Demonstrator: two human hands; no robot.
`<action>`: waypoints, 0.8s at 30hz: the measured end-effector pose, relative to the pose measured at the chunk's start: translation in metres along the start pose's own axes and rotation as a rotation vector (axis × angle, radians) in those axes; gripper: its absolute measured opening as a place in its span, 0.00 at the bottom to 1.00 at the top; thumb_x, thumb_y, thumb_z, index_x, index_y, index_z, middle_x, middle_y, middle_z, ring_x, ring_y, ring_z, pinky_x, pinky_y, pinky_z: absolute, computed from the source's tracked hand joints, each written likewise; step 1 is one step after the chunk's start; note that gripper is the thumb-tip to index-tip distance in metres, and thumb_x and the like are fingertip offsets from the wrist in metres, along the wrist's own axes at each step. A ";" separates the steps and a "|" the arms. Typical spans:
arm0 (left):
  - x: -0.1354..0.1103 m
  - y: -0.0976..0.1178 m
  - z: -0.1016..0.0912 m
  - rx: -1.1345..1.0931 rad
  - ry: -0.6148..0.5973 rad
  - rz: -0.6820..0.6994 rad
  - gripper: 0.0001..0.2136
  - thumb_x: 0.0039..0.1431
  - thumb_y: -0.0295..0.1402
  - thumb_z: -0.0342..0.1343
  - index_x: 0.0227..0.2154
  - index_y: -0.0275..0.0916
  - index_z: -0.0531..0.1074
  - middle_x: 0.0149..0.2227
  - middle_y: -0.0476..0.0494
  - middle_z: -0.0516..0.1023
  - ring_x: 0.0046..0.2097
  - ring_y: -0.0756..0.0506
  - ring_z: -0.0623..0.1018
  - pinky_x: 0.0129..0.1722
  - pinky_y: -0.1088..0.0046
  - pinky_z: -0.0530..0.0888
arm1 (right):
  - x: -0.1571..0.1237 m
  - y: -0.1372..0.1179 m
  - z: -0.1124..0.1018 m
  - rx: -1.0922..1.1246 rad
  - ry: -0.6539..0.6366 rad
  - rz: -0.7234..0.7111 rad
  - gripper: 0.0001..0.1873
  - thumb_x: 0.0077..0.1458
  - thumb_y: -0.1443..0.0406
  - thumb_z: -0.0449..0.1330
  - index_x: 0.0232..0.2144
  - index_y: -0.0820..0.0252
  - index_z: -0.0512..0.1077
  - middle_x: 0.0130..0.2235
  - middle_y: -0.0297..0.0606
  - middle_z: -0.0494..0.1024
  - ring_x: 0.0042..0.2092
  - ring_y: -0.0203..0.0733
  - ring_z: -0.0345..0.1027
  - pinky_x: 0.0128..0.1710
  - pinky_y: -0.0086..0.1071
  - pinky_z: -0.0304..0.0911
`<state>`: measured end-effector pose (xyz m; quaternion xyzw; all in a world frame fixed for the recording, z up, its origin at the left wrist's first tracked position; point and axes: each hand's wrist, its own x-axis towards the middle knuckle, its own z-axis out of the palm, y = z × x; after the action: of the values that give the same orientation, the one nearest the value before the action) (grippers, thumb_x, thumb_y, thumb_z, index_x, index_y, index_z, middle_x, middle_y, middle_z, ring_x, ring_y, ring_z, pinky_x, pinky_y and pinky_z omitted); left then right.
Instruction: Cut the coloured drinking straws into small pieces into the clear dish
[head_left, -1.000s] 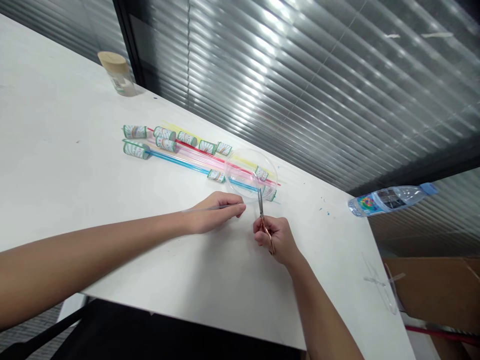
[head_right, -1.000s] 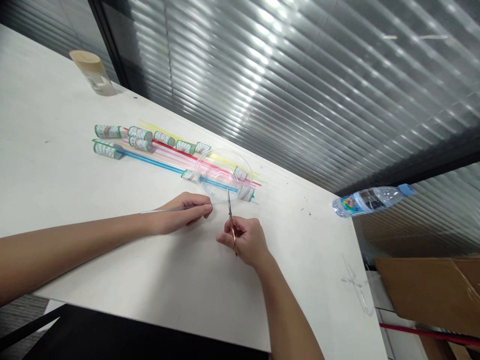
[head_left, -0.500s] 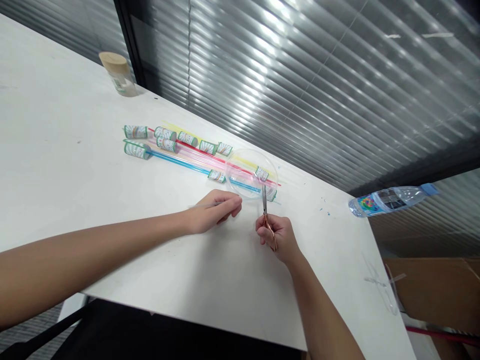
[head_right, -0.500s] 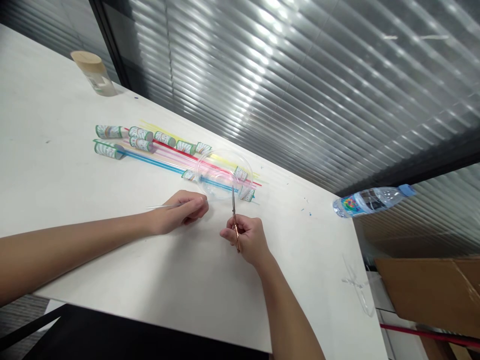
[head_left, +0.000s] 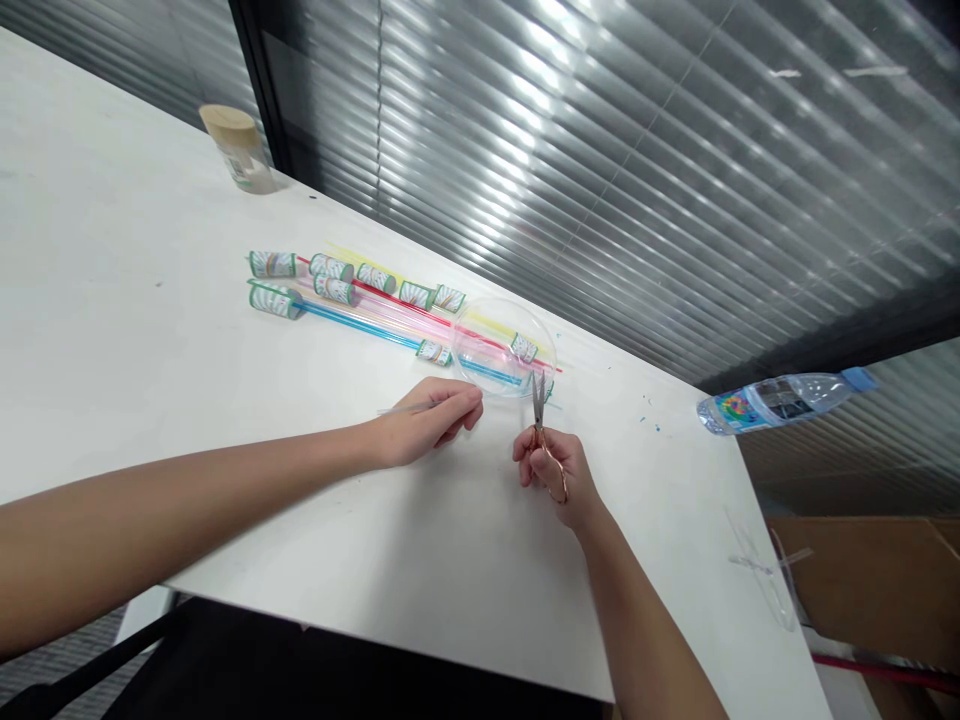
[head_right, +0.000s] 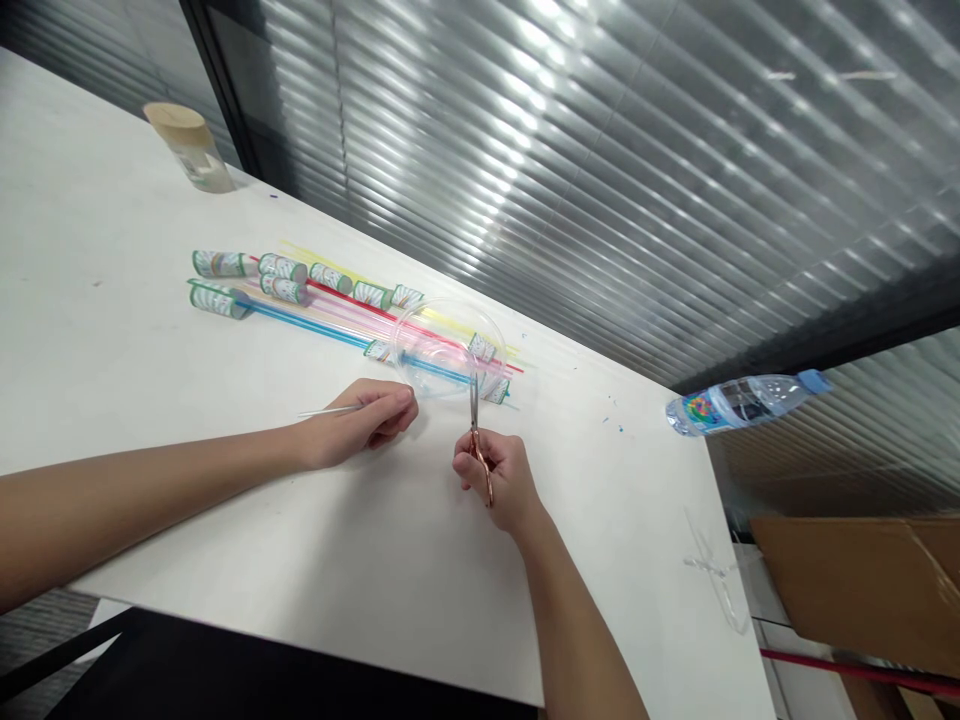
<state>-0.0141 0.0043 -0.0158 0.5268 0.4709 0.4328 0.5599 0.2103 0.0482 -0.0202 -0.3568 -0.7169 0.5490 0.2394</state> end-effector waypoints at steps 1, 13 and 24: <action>0.000 0.000 0.000 0.001 -0.002 -0.003 0.22 0.63 0.48 0.45 0.20 0.38 0.62 0.18 0.55 0.56 0.22 0.54 0.59 0.21 0.77 0.55 | 0.000 0.000 0.000 -0.003 -0.018 -0.007 0.27 0.52 0.42 0.58 0.24 0.61 0.68 0.19 0.32 0.66 0.20 0.32 0.55 0.21 0.27 0.52; 0.001 -0.003 0.001 0.027 -0.031 -0.058 0.19 0.62 0.47 0.47 0.22 0.38 0.63 0.20 0.54 0.58 0.22 0.54 0.58 0.21 0.77 0.56 | 0.000 -0.003 0.001 -0.042 -0.037 0.004 0.28 0.51 0.41 0.58 0.24 0.61 0.68 0.19 0.31 0.65 0.21 0.32 0.56 0.22 0.27 0.54; -0.002 0.013 0.000 0.081 -0.061 -0.092 0.17 0.62 0.43 0.45 0.22 0.38 0.62 0.20 0.54 0.58 0.23 0.53 0.59 0.23 0.77 0.57 | 0.001 -0.003 0.002 -0.034 -0.013 0.022 0.27 0.50 0.41 0.59 0.24 0.60 0.68 0.18 0.31 0.65 0.20 0.32 0.56 0.21 0.27 0.56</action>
<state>-0.0139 0.0033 -0.0028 0.5400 0.4944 0.3707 0.5715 0.2071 0.0468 -0.0176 -0.3650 -0.7237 0.5418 0.2225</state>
